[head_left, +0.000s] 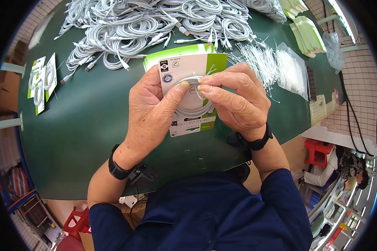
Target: The person packages a cable by hand, placing it onto a card and securing it with a zip tie before repeating the process with another unit.
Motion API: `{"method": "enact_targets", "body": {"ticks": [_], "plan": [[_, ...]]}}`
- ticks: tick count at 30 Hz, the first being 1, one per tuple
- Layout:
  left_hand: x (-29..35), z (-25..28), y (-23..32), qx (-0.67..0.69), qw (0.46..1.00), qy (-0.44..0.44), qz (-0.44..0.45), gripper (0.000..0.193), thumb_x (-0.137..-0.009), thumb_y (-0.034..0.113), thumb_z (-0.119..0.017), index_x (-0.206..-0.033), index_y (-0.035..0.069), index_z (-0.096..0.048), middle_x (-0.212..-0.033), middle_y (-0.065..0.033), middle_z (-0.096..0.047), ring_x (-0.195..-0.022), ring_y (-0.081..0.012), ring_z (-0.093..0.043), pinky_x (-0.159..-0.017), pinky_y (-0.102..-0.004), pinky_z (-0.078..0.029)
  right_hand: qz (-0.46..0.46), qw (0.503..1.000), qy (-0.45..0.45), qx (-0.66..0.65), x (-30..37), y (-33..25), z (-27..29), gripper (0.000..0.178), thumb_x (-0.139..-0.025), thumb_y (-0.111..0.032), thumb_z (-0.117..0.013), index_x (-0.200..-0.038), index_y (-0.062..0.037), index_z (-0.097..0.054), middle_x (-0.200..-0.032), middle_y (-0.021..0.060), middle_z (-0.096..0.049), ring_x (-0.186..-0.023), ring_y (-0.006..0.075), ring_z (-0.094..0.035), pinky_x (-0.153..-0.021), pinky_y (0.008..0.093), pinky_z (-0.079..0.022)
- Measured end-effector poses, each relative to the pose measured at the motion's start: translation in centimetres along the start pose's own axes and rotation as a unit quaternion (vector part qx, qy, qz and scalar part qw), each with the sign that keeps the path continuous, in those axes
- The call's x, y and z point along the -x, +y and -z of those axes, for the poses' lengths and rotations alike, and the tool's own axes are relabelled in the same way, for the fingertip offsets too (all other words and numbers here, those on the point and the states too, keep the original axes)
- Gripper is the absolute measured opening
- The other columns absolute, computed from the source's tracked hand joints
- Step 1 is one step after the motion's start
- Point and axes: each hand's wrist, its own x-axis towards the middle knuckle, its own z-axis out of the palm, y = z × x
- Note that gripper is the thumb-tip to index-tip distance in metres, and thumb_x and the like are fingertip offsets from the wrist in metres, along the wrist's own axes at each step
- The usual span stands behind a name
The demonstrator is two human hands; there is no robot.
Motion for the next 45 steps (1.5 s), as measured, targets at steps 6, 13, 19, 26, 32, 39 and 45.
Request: {"method": "enact_targets", "body": {"ticks": [6, 13, 19, 26, 32, 39, 45], "plan": [[0.2, 0.0, 0.1, -0.002, 1.0, 0.002, 0.009, 0.03, -0.099, 0.001, -0.06, -0.128, -0.005, -0.057, -0.118, -0.0139, -0.071, -0.104, -0.0156, -0.069, -0.091, -0.0303, -0.057, -0.005, 1.0, 0.003, 0.006, -0.1, -0.1, -0.2, 0.037, -0.075, 0.004, -0.082, -0.107, -0.0118, -0.074, -0.1, 0.0071, -0.074, -0.077, 0.0217, -0.065, -0.064, 0.0289, -0.053], [0.1, -0.1, 0.0, -0.022, 1.0, -0.001, -0.002, 0.03, -0.099, 0.001, -0.061, -0.128, -0.004, -0.058, -0.117, -0.0127, -0.071, -0.102, -0.0141, -0.069, -0.09, -0.0293, -0.056, -0.013, 1.0, 0.012, 0.003, -0.2, 0.5, -0.8, 0.031, -0.076, 0.006, -0.08, -0.103, -0.0084, -0.072, -0.095, 0.0075, -0.074, -0.074, 0.0214, -0.064, -0.061, 0.0293, -0.051], [0.0, 0.1, -0.5, -0.097, 0.994, -0.007, -0.052, 0.028, -0.099, 0.001, -0.061, -0.126, -0.004, -0.058, -0.113, -0.0105, -0.071, -0.101, -0.0123, -0.067, -0.089, -0.0285, -0.055, -0.037, 0.999, 0.001, -0.009, -0.8, 0.8, -0.9, 0.031, -0.074, 0.008, -0.079, -0.1, -0.007, -0.071, -0.092, 0.0081, -0.073, -0.07, 0.0215, -0.063, -0.059, 0.029, -0.05], [0.4, 0.2, -1.0, -0.082, 0.995, -0.003, -0.052, 0.025, -0.099, 0.001, -0.061, -0.124, -0.004, -0.058, -0.115, -0.0108, -0.069, -0.103, -0.0124, -0.065, -0.09, -0.029, -0.053, 0.004, 0.999, -0.031, 0.043, -0.4, 0.1, -0.7, 0.033, -0.07, 0.008, -0.08, -0.098, -0.0073, -0.071, -0.092, 0.0072, -0.073, -0.066, 0.0214, -0.061, -0.055, 0.0289, -0.048], [0.4, 0.2, -1.4, -0.076, 0.996, -0.011, -0.045, 0.027, -0.099, 0.001, -0.061, -0.124, -0.005, -0.057, -0.117, -0.0113, -0.069, -0.103, -0.0128, -0.065, -0.091, -0.0289, -0.053, -0.008, 0.998, -0.027, 0.05, -0.1, 0.2, -0.4, 0.033, -0.069, 0.007, -0.08, -0.097, -0.0087, -0.072, -0.091, 0.0044, -0.072, -0.064, 0.0203, -0.06, -0.053, 0.0291, -0.047], [0.6, 0.4, -1.3, -0.07, 0.997, -0.005, -0.02, 0.027, -0.098, 0.0, -0.061, -0.123, -0.005, -0.057, -0.116, -0.0124, -0.069, -0.103, -0.013, -0.065, -0.09, -0.0285, -0.054, -0.06, 0.996, -0.068, 0.02, -0.9, -0.1, 0.1, 0.034, -0.069, 0.006, -0.081, -0.099, -0.0091, -0.073, -0.087, 0.0044, -0.071, -0.066, 0.0207, -0.061, -0.053, 0.0287, -0.047], [0.2, 0.8, -1.0, -0.064, 0.998, -0.016, -0.004, 0.028, -0.097, 0.0, -0.061, -0.124, -0.006, -0.057, -0.115, -0.0127, -0.07, -0.102, -0.014, -0.067, -0.09, -0.0293, -0.055, -0.196, 0.972, -0.072, -0.104, -1.5, -0.5, 1.0, 0.031, -0.075, 0.006, -0.08, -0.103, -0.0064, -0.074, -0.09, 0.0078, -0.071, -0.071, 0.0154, -0.064, -0.059, 0.0252, -0.049]]}}
